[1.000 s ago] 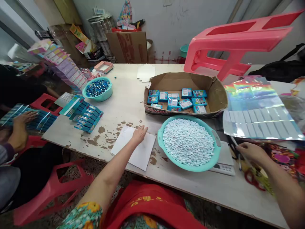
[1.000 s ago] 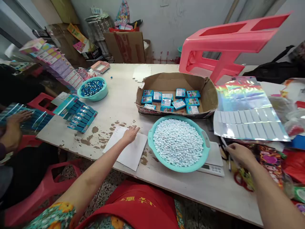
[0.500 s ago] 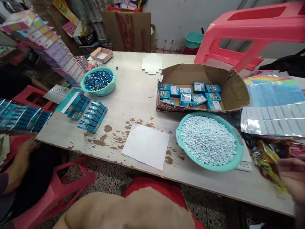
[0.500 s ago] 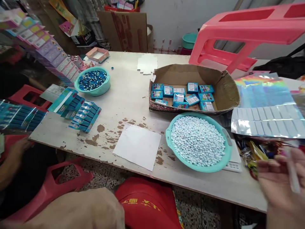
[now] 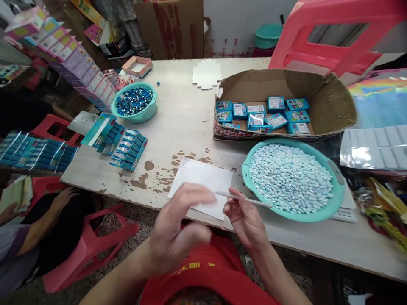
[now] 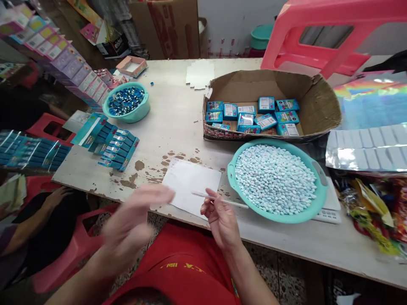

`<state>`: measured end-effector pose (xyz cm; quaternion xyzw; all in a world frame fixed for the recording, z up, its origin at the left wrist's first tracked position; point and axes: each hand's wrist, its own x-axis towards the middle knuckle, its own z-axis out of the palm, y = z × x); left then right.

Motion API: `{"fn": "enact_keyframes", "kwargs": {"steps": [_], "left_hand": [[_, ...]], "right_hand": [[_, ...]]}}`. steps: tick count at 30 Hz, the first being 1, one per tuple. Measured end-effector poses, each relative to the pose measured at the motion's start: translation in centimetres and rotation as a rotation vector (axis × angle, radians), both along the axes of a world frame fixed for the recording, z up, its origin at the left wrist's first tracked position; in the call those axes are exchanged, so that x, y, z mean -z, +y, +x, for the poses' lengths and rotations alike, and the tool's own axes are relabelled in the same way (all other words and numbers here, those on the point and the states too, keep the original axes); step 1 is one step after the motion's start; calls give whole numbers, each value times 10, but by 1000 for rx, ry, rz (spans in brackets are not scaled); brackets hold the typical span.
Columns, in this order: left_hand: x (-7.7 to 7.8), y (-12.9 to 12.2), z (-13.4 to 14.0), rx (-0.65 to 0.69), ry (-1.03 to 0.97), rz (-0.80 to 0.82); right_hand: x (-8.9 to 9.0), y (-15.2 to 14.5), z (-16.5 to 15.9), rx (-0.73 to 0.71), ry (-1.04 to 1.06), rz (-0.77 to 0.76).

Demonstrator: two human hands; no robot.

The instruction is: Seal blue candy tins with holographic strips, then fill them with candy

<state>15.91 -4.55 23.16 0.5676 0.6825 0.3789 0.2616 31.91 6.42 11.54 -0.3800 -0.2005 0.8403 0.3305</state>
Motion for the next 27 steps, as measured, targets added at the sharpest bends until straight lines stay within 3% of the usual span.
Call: {"fn": "enact_keyframes", "kwargs": {"steps": [1,4,7,10,12,15,16,18,20,23,27], "left_hand": [[18,14,-10,-38,-9,-36],[73,38,-35,73,-190,-247],[107,38,-60,184,-247,-379],[127,30,-93,325,-54,-365],[146,23,-122,362,104,-352],[188,11,-176,240,292,-323],[204,10,-194,202,346,-285],[237,12,-225,226,442,-162],[263,24,-247,356,519,-52],[288,50,-259,561,603,17],[300,72,-259,707,656,56]], "right_hand": [[0,-6,-7,-22,7,27],[5,-24,-34,-67,-31,130],[20,-40,-69,-57,-150,180],[38,-47,-98,-24,-263,163],[49,-45,-109,121,-348,146],[64,-35,-115,470,-501,165],[70,-31,-118,518,-546,184],[85,-25,-129,451,-605,234],[104,-19,-148,336,-636,269],[134,-9,-181,298,-662,306],[167,5,-212,261,-731,438]]}}
